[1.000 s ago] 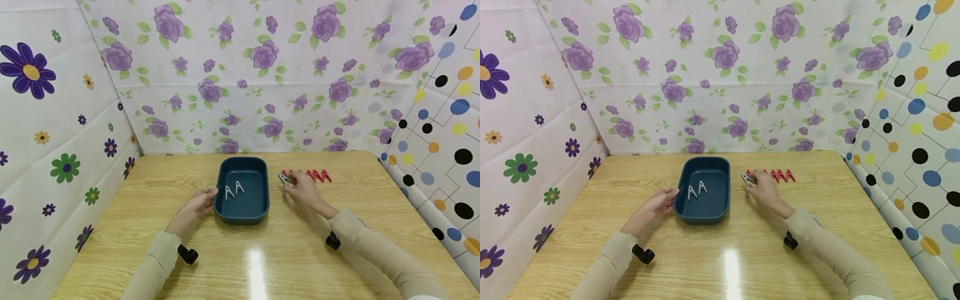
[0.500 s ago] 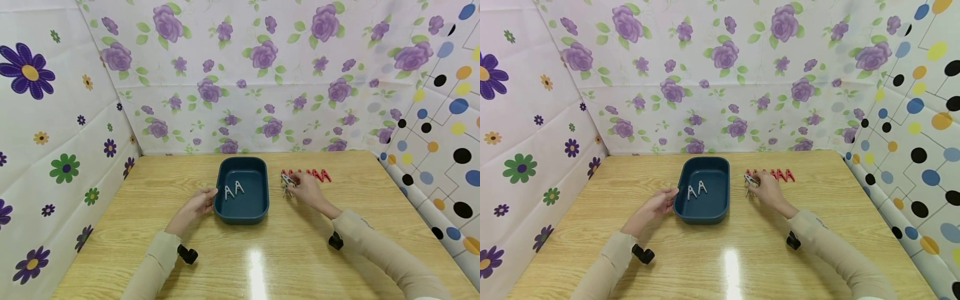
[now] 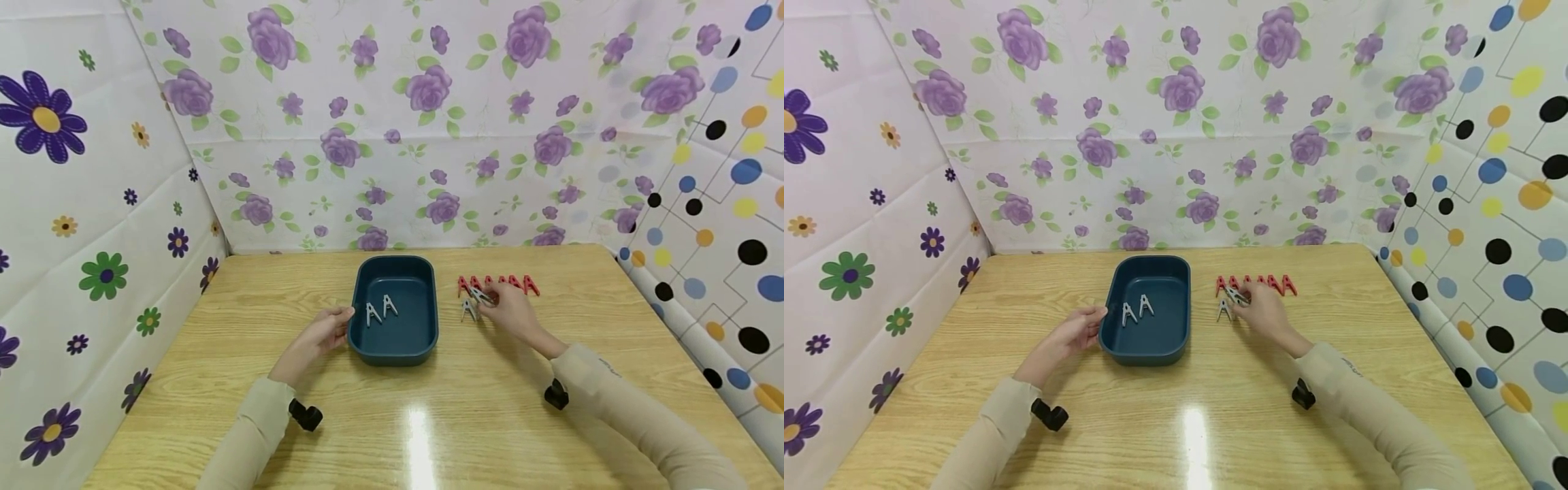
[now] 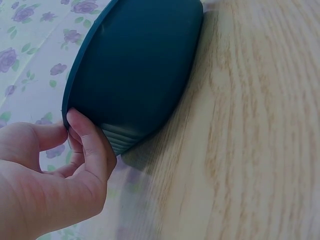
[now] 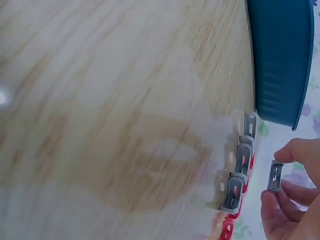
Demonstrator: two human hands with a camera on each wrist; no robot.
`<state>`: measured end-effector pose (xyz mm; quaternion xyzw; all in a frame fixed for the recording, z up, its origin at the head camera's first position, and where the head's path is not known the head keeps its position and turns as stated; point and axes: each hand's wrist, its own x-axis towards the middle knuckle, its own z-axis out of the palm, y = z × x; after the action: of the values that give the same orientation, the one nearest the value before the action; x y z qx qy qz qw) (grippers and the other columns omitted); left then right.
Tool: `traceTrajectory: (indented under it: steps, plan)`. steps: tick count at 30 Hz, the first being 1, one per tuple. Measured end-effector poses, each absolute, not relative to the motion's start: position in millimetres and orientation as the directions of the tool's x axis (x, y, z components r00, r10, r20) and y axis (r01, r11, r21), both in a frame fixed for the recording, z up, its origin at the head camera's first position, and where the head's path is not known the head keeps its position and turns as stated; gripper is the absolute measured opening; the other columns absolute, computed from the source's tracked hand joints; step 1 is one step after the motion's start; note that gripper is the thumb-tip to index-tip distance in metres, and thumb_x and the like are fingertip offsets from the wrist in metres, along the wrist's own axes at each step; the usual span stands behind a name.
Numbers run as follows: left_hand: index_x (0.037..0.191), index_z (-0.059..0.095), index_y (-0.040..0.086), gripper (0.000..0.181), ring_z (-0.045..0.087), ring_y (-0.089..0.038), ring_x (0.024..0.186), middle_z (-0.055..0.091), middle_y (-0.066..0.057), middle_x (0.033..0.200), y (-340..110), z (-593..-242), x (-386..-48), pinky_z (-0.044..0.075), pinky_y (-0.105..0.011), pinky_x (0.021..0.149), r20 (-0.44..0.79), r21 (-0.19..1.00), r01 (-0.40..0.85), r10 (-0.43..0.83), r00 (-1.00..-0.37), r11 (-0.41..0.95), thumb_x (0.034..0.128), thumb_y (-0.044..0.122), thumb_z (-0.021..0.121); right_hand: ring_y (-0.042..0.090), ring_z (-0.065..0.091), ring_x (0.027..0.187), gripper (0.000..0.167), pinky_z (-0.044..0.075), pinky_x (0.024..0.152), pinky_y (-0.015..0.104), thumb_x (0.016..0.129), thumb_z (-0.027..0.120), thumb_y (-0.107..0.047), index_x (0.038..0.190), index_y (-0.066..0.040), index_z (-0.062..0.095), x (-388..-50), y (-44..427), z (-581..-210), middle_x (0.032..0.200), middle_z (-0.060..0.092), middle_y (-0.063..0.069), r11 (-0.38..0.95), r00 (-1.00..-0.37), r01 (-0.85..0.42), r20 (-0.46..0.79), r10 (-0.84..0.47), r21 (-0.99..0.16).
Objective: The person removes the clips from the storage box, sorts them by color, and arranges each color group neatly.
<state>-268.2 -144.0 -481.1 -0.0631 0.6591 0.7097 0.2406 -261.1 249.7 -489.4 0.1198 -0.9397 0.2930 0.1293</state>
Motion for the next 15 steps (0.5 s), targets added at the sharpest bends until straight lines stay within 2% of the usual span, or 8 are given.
traceTrajectory:
  steps: [7, 15]
  plan:
    - [0.136, 0.042, -0.004, 0.043, 0.059, -0.006, 0.070, 0.063, 0.004, 0.083, -144, -481, -268, 0.049, -0.018, 0.060, -0.403, 0.906, -0.422, 0.264, -0.876, -0.018, 0.1014, 0.020, 0.051, 0.015, 0.059, 0.070, 0.028, 0.047, 0.058, 0.031, 0.086, 0.073, -0.018, 0.107, -0.001, 0.068, -261, 254, -490, 0.092, 0.069, 0.013, 0.803, -0.952, -0.272, 0.269, -0.145, -0.530]
    - [0.137, 0.041, -0.005, 0.043, 0.059, -0.006, 0.070, 0.063, 0.004, 0.083, -144, -481, -267, 0.048, -0.017, 0.060, -0.401, 0.908, -0.420, 0.267, -0.876, -0.013, 0.1019, 0.020, 0.050, 0.020, 0.063, 0.075, 0.023, 0.052, 0.065, 0.037, 0.084, 0.073, -0.013, 0.104, -0.003, 0.068, -260, 262, -492, 0.092, 0.069, 0.013, 0.810, -0.961, -0.238, 0.248, -0.119, -0.535]
